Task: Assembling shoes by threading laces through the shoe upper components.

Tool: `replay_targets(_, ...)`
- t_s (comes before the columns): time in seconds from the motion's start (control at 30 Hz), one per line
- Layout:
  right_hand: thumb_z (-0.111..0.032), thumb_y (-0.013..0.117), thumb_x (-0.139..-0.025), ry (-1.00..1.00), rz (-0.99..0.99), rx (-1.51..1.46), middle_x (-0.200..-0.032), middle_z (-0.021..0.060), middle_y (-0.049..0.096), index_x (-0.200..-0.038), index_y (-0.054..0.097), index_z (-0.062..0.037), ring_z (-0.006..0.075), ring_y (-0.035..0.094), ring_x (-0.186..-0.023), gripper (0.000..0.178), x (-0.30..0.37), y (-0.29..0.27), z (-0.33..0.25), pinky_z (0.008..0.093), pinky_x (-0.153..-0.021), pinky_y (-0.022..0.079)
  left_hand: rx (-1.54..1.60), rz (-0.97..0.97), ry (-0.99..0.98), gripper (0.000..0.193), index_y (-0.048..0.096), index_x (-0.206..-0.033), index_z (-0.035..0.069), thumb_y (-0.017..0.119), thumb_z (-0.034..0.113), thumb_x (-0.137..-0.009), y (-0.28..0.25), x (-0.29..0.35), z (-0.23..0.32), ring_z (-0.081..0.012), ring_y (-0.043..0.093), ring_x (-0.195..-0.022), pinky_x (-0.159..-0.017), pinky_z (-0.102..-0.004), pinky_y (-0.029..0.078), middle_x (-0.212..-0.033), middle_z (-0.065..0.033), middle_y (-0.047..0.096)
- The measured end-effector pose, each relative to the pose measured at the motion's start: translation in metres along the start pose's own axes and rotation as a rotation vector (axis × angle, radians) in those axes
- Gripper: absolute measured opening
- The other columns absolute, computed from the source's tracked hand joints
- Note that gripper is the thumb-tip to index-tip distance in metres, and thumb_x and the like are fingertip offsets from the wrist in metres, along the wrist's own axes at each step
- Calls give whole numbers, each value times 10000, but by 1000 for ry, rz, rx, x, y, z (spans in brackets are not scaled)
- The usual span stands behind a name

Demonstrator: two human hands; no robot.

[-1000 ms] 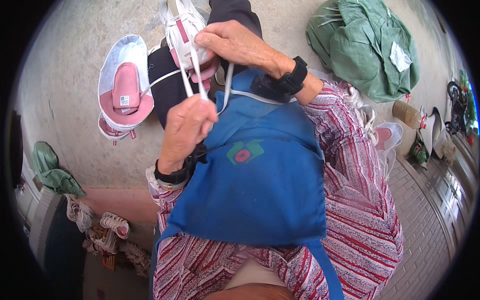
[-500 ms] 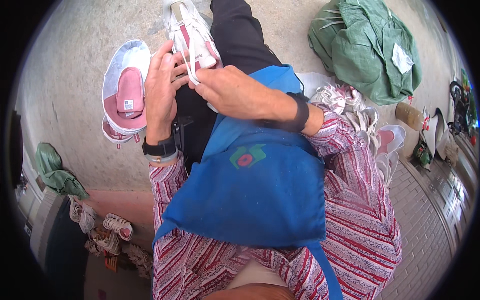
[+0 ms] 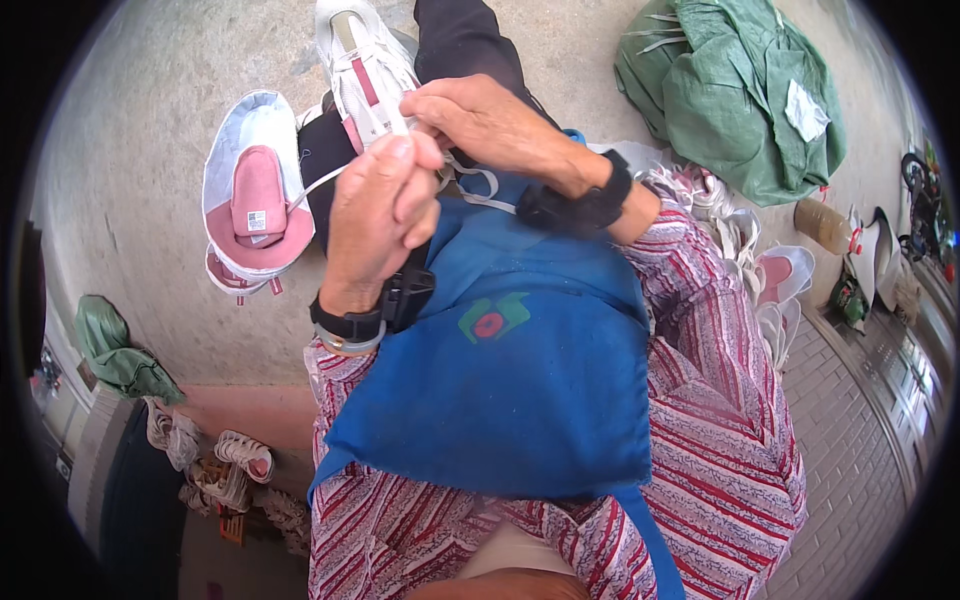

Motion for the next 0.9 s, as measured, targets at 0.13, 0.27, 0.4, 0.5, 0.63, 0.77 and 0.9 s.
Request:
replay_targets(0.13, -227, 444, -946, 315, -83, -856, -806, 70, 590, -1022, 603, 17, 126, 537, -633, 301, -23, 29, 1, 255, -596, 459, 124, -113, -45, 312, 506, -846, -5, 357, 229, -988, 8, 0, -13, -39, 288, -395, -339, -194, 308, -531, 34, 353)
replay_targets(0.27, -186, 465, -939, 265, -85, -869, -658, -20, 474, -993, 608, 28, 23, 311, -444, 262, -28, 17, 8, 192, -372, 235, 4, -66, 16, 359, 464, -723, 6, 384, 254, -969, -34, 34, -3, -124, 481, -542, -533, -285, 494, -826, -148, 514)
replay_targets(0.4, -259, 594, -859, -67, 198, 122, -639, -35, 549, -846, 689, -30, 45, 410, -495, 248, -19, -17, 6, 212, -445, 322, 69, 99, 344, 369, 481, -633, 72, 446, 273, -940, -107, 98, 29, -372, 390, -1231, -1080, -520, 214, -1278, -253, 444)
replay_targets(0.5, -300, 612, -838, -113, 173, 292, -704, -29, 611, -831, 701, -42, 82, 536, -670, 273, -8, -56, 11, 236, -601, 420, 375, 336, 600, 270, 547, -710, 10, 469, 159, -921, -162, 158, 61, -369, 353, -1263, -1100, -572, 147, -1141, -213, 500)
replay_targets(0.63, -329, 660, -817, 129, 283, 185, -659, -40, 570, -778, 696, -64, 33, 448, -590, 271, -11, -87, 39, 211, -504, 326, 533, 771, 787, 203, 525, -632, 26, 557, 32, -832, -212, 223, 91, -367, 340, -1265, -1114, -590, 54, -998, -142, 518)
replay_targets(0.77, -332, 686, -805, 171, 299, -80, -550, -87, 412, -748, 664, -82, 17, 381, -510, 258, -9, -100, 43, 189, -442, 243, 431, 1008, 1153, 137, 535, -631, 55, 586, 26, -755, -248, 311, 130, -379, 343, -1267, -1062, -682, 12, -1068, -119, 537)
replay_targets(0.9, -307, 645, -857, 133, 392, -161, -545, -107, 384, -779, 628, -70, 7, 278, -446, 251, -1, -147, 60, 210, -402, 186, 296, 1251, 1275, 177, 556, -676, 81, 533, 131, -845, -248, 347, 146, -375, 353, -1266, -1031, -720, 24, -1073, -113, 549)
Point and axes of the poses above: each hand's wrist, its own x-axis away from the middle knuckle, its own y-axis out of the palm, z = x × y, the point moved 1 cm from there along -x, towards the middle knuckle
